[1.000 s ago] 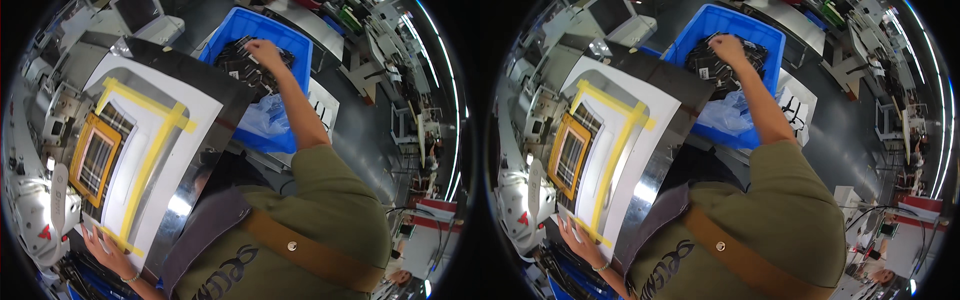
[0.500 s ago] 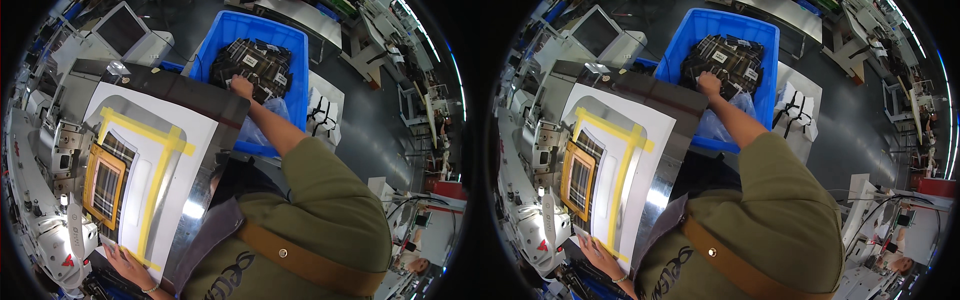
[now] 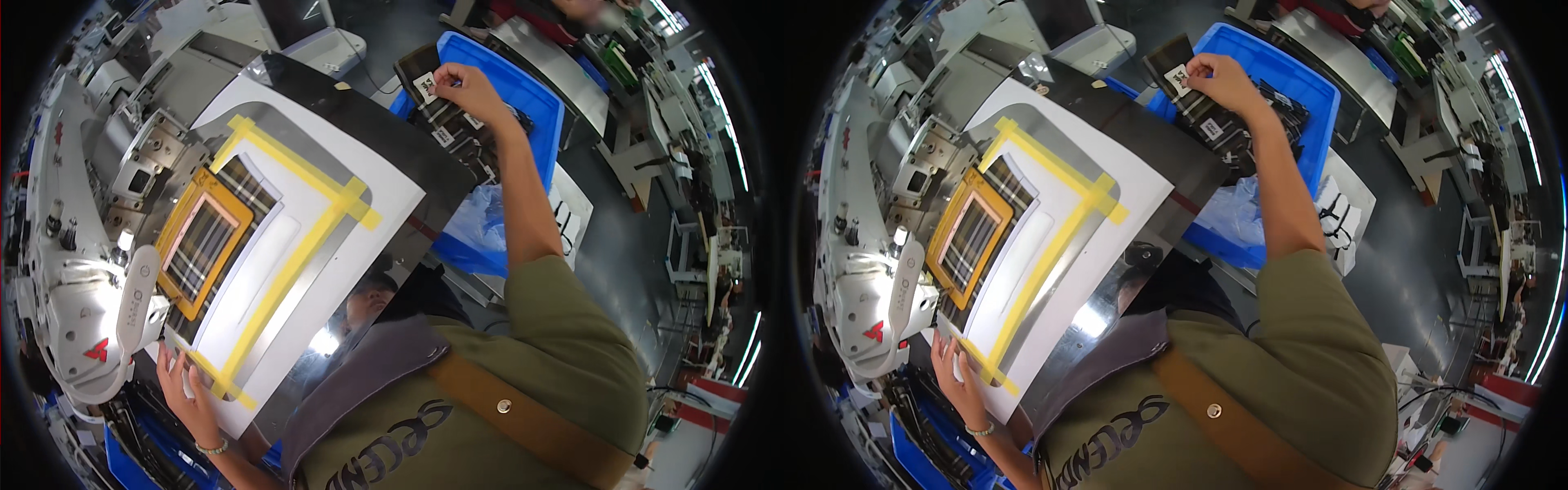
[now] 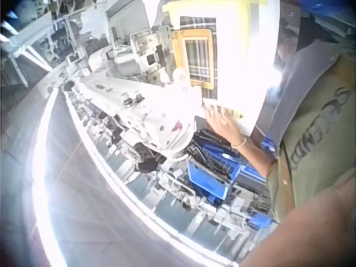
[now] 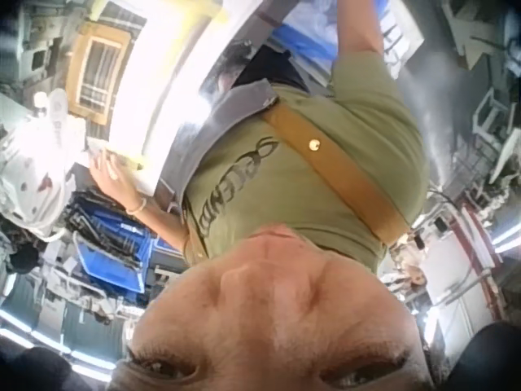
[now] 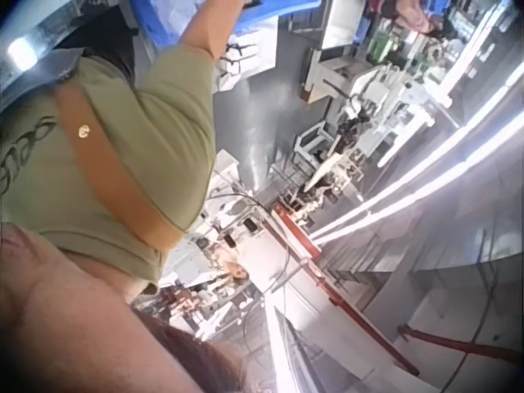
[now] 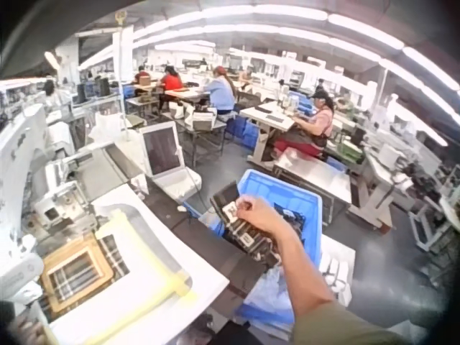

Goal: The person repeatedly sews small plaid pouches using a sewing machine. They pick pouches from a blue bin, place them under the presser foot, sew, and then remove them to place into another bin. The process is repeated continuously throughout the clip.

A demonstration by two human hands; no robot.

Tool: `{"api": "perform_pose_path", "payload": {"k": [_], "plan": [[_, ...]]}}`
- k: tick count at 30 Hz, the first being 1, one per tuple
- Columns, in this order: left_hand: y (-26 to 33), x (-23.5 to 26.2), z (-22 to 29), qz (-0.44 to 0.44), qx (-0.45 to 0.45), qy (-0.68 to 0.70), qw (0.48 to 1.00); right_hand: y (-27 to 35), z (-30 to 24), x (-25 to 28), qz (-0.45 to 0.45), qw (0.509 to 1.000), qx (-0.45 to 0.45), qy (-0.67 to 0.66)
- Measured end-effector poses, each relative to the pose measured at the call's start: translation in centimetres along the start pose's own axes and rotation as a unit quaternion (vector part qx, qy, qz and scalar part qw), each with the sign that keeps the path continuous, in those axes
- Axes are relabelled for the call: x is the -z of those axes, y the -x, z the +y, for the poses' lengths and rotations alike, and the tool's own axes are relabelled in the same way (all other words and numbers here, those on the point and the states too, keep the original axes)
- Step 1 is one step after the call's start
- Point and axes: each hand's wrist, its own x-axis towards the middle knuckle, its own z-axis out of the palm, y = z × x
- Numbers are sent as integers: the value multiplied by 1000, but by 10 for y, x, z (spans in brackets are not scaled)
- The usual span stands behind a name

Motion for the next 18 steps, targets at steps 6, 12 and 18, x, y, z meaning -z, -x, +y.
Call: {"api": "perform_pose_path", "payload": {"k": [6, 12, 18], "plan": [[-12, 13, 7, -44, -14, 2, 999, -11, -115, -54, -282, 947, 141, 62], [1, 20, 8, -45, 8, 30, 999, -25, -129, -115, -369, 905, 184, 101], [-2, 27, 4, -56, -1, 6, 998, -45, -186, -150, -275, 898, 334, 74]]}}
